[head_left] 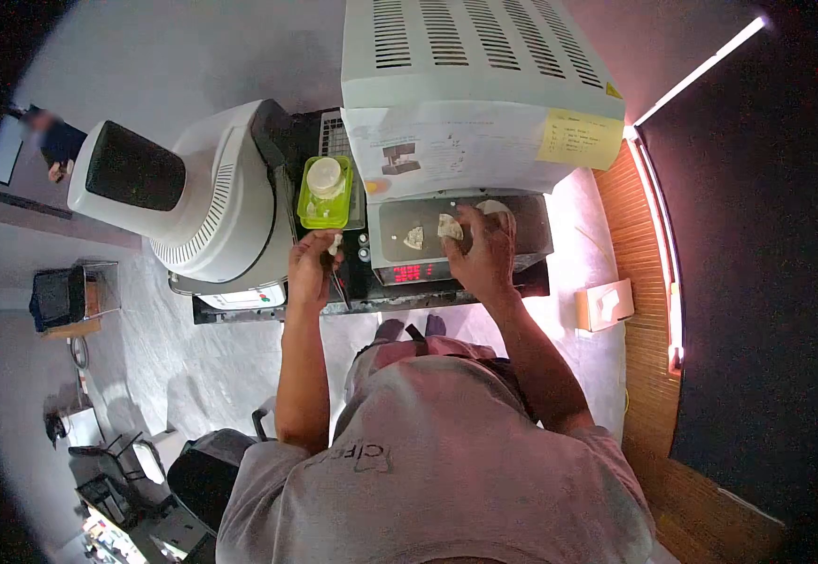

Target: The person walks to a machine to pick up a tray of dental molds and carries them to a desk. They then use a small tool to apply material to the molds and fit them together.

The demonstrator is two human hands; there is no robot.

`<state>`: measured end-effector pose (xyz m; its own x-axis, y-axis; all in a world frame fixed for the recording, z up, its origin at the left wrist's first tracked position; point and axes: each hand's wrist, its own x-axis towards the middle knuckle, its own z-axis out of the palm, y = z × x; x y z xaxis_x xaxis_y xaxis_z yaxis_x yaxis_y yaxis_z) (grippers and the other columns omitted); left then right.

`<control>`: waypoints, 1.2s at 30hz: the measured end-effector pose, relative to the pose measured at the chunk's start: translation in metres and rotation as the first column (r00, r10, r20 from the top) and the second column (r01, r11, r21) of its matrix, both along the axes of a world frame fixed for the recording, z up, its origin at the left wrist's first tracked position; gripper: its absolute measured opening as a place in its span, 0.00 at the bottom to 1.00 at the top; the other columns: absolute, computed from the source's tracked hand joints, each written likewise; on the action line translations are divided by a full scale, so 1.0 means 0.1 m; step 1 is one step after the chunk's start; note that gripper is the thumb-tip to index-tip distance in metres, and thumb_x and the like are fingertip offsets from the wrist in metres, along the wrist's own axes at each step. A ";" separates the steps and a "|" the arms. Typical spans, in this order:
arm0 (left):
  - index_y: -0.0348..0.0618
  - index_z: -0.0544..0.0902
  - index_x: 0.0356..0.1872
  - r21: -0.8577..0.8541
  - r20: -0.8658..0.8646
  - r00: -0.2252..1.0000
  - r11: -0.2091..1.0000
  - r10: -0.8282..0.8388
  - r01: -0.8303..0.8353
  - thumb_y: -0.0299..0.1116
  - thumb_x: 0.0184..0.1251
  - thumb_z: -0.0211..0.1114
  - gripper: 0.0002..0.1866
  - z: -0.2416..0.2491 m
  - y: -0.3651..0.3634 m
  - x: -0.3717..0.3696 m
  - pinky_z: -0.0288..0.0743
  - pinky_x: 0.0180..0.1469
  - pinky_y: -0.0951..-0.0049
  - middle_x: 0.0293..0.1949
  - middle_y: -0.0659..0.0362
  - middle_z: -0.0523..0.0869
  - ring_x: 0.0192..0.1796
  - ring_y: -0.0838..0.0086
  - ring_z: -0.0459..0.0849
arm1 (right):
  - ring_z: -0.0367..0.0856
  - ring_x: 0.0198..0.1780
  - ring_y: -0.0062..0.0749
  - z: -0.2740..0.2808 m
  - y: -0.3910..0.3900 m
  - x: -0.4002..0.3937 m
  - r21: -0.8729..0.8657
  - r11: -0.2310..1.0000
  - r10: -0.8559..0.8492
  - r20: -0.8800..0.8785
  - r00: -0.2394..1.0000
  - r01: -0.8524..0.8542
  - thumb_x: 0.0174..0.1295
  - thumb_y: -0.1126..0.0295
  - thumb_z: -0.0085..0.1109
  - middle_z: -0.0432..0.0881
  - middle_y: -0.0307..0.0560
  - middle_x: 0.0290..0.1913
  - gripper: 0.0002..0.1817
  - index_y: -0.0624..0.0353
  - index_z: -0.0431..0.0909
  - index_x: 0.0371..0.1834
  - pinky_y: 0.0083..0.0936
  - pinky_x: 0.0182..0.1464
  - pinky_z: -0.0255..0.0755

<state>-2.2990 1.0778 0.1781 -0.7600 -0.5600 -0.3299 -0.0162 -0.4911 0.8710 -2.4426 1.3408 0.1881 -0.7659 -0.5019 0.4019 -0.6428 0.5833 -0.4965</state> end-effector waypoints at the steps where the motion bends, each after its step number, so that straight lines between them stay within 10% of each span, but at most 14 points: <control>1: 0.37 0.87 0.44 0.006 0.019 1.000 1.000 -0.021 0.021 0.29 0.75 0.61 0.08 0.06 0.03 0.02 0.71 0.31 0.79 0.36 0.59 0.87 0.27 0.78 0.80 | 0.76 0.58 0.57 0.02 0.00 0.00 0.003 1.000 -0.001 0.010 1.000 0.001 0.53 0.66 0.75 0.85 0.56 0.47 0.30 0.53 0.79 0.62 0.56 0.68 0.64; 8: 0.44 0.77 0.29 0.193 -0.078 0.985 0.967 -0.153 0.165 0.35 0.72 0.56 0.11 0.22 0.23 0.05 0.55 0.22 0.77 0.25 0.63 0.75 0.22 0.82 0.68 | 0.78 0.55 0.52 0.23 0.01 -0.03 -0.043 0.999 0.021 0.006 1.000 -0.021 0.51 0.68 0.77 0.88 0.45 0.43 0.30 0.54 0.79 0.61 0.50 0.63 0.68; 12: 0.39 0.87 0.29 -0.487 0.146 0.978 0.850 -0.146 0.200 0.38 0.67 0.67 0.13 0.47 0.53 -0.09 0.65 0.26 0.72 0.23 0.64 0.78 0.23 0.78 0.74 | 0.79 0.54 0.51 0.23 0.01 -0.06 -0.047 0.998 0.044 0.000 0.999 -0.044 0.51 0.69 0.77 0.88 0.42 0.42 0.30 0.54 0.79 0.60 0.48 0.61 0.69; 15: 0.38 0.91 0.34 -0.860 0.287 0.945 0.393 -0.154 0.325 0.37 0.65 0.71 0.11 0.67 0.66 -0.28 0.78 0.35 0.64 0.29 0.54 0.87 0.29 0.63 0.84 | 0.79 0.55 0.50 0.25 0.02 -0.05 -0.038 0.998 0.056 0.008 0.998 -0.056 0.51 0.69 0.78 0.88 0.41 0.43 0.30 0.54 0.79 0.60 0.50 0.64 0.68; 25: 0.50 0.96 0.37 -0.880 0.463 0.873 0.033 -0.154 0.473 0.38 0.59 0.76 0.08 0.60 0.88 -0.86 0.83 0.39 0.52 0.31 0.47 0.90 0.34 0.49 0.90 | 0.77 0.58 0.48 0.15 0.03 -0.02 0.007 0.999 0.054 0.039 0.998 -0.054 0.50 0.68 0.78 0.88 0.37 0.47 0.33 0.54 0.80 0.62 0.53 0.71 0.61; 36: 0.47 0.94 0.34 -0.882 0.451 0.874 0.061 -0.179 0.467 0.36 0.61 0.75 0.06 0.55 0.90 -0.90 0.84 0.42 0.52 0.33 0.46 0.91 0.37 0.47 0.90 | 0.76 0.59 0.51 0.10 0.06 -0.02 -0.050 0.995 0.086 0.125 0.988 -0.081 0.53 0.65 0.76 0.87 0.45 0.49 0.33 0.55 0.78 0.65 0.52 0.65 0.67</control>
<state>-2.3888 1.1674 0.2336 -0.9693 -0.2218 0.1062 -0.1298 0.8281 0.5453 -2.4442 1.3466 0.1983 -0.7684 -0.5500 0.3272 -0.6182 0.5057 -0.6017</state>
